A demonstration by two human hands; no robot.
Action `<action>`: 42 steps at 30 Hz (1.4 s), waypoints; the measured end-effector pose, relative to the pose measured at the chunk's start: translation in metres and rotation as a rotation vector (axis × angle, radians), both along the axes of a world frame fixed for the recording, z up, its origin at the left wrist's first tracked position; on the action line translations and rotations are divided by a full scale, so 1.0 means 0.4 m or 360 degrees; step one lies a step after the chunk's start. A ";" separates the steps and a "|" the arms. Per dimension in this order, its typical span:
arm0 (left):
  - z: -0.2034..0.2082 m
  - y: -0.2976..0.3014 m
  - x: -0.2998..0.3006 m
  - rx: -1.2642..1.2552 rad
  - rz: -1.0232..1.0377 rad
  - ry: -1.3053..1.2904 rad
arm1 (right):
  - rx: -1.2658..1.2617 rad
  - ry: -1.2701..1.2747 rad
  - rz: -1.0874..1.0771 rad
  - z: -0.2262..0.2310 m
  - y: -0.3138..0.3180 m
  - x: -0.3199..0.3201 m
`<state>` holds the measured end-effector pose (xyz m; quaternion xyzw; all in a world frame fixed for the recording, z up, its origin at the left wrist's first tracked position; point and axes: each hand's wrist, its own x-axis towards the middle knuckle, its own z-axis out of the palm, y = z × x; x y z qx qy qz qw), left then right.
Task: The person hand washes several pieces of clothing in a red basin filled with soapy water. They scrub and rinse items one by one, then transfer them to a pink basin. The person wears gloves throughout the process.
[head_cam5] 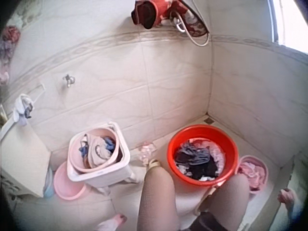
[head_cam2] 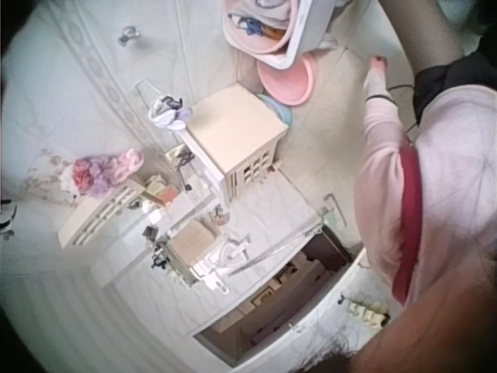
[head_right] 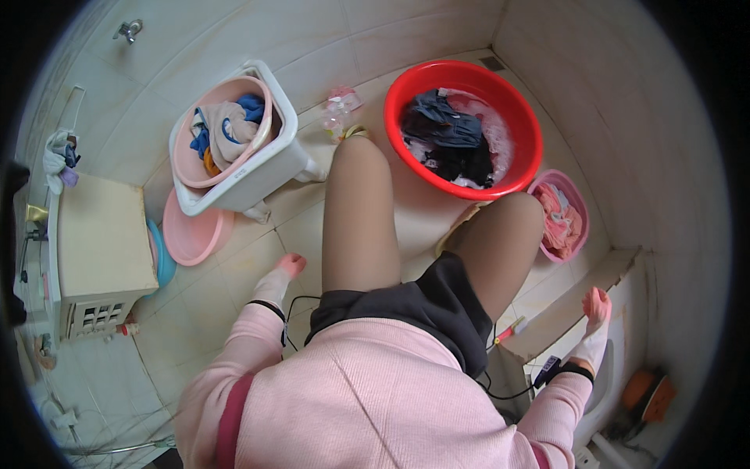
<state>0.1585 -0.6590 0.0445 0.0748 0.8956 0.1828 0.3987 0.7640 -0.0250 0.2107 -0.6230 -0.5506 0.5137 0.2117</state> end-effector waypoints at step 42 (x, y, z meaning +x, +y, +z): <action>0.053 1.526 -0.477 0.0309 -0.1070 0.0416 | -0.0093 -0.0065 0.1089 -0.669 0.310 -1.165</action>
